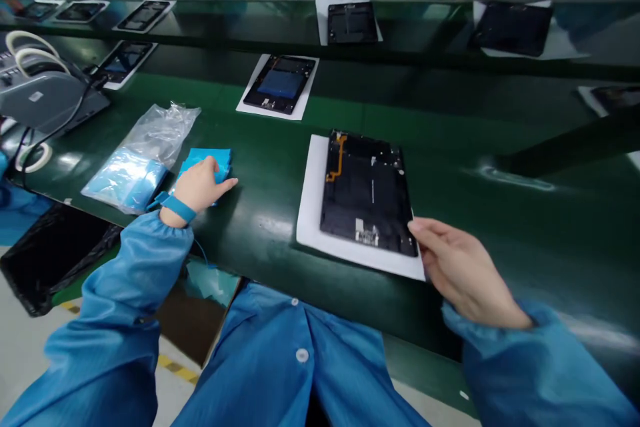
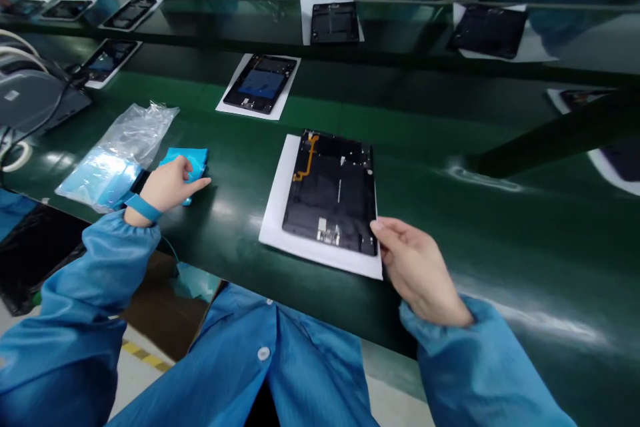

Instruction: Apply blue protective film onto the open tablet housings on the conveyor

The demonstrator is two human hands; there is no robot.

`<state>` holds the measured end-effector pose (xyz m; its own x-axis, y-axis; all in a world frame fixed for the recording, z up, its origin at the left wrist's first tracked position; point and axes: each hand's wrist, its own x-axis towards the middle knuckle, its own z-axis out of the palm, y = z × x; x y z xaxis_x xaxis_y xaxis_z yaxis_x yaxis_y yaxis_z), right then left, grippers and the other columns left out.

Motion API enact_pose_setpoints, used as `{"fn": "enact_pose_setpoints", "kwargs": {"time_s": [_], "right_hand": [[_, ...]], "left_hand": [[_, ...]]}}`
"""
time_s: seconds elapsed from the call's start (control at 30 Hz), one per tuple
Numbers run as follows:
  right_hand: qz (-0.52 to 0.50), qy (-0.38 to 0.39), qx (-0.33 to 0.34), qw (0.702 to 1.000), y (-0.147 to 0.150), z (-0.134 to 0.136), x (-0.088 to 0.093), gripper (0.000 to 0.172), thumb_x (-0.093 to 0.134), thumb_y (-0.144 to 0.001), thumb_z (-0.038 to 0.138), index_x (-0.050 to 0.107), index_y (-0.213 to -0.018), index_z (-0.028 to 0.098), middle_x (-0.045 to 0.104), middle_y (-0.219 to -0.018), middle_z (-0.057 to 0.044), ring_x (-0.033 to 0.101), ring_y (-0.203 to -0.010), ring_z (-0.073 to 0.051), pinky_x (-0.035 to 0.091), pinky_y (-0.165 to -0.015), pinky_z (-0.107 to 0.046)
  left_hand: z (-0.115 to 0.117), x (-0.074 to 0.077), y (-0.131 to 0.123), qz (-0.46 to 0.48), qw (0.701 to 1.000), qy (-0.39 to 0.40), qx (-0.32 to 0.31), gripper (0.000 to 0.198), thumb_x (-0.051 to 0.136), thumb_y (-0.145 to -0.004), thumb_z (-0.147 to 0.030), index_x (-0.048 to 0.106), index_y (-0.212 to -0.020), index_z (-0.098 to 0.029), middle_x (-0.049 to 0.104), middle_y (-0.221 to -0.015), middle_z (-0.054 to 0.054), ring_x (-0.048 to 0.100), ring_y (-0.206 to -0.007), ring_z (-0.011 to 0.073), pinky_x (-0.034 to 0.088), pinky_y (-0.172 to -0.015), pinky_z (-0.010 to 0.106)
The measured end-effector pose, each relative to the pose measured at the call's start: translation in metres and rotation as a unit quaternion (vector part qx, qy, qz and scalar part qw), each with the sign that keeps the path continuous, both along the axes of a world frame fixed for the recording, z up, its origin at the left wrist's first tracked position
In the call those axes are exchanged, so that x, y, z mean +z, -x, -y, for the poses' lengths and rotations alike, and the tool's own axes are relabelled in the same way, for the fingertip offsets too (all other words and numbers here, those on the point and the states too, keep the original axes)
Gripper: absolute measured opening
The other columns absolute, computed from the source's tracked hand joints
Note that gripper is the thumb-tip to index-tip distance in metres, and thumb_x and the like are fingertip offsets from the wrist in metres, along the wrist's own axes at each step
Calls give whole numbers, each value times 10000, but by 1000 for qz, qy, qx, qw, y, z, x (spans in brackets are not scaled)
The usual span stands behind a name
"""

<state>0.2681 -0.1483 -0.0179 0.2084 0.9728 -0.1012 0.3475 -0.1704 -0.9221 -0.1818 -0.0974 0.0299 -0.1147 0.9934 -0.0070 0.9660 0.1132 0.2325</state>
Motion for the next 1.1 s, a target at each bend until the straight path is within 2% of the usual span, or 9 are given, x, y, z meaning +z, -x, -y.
{"fn": "enact_pose_setpoints", "kwargs": {"time_s": [0.1,0.2,0.37,0.47,0.57,0.63,0.73,0.87,1.1], "right_hand": [[-73,91,-3,993,0,33,-2,388,810,-675,620,701,-807,271,693,-649,-85,662,-534,-272,552,-471,-415],[-68,134,-5,989,-3,48,-7,481,837,-613,653,700,-859,264,749,-783,-99,716,-682,-292,591,-609,-444],[202,-15,15,979,-7,59,-7,428,660,-786,715,676,-917,309,680,-790,-82,651,-711,-288,534,-693,-483],[264,-112,11,958,7,68,5,345,600,-882,660,669,-957,330,629,-815,-85,589,-716,-282,512,-709,-493],[160,-118,70,978,43,77,23,275,643,-921,555,692,-1010,300,654,-826,-62,601,-694,-234,539,-716,-446],[41,-89,144,985,79,78,34,292,687,-916,518,700,-1069,270,702,-887,-60,642,-714,-209,568,-702,-404],[-88,-76,218,969,131,70,43,519,790,-843,512,658,-1273,253,739,-1121,-82,688,-811,-199,607,-741,-393],[-180,-44,238,953,165,61,39,589,849,-783,511,663,-1278,252,760,-1091,-65,708,-808,-190,640,-756,-394],[-327,51,235,914,155,66,20,680,927,-669,444,707,-1263,199,786,-1106,-72,749,-808,-178,673,-824,-405]], "left_hand": [[-8,-2,21,71,994,77,29,345,841,-741,-439,580,-789,-217,640,-752,20,622,-738,211,450,-713,330],[-16,-1,28,125,986,112,17,284,785,-787,-431,608,-769,-210,657,-750,17,609,-667,167,464,-669,310],[-16,7,33,177,973,150,-12,213,633,-879,-378,594,-759,-207,578,-614,-12,565,-587,137,457,-593,269],[-5,20,29,152,983,104,-5,202,591,-896,-357,540,-759,-216,550,-615,-13,548,-609,147,452,-609,273],[19,42,2,102,995,2,-15,218,572,-912,-370,490,-767,-230,506,-658,-13,487,-643,155,402,-636,291],[40,55,-30,72,993,-71,-68,244,547,-934,-380,460,-758,-234,483,-642,-20,463,-614,153,372,-629,310],[71,65,-79,133,977,-55,-158,278,514,-963,-393,442,-742,-241,441,-598,-37,420,-553,142,338,-579,313],[92,55,-115,241,941,56,-231,309,479,-989,-401,458,-723,-245,453,-593,-38,427,-548,138,353,-549,300],[88,36,-109,283,916,119,-257,355,461,-1011,-434,436,-718,-234,448,-615,-32,412,-574,137,344,-560,301]]}}
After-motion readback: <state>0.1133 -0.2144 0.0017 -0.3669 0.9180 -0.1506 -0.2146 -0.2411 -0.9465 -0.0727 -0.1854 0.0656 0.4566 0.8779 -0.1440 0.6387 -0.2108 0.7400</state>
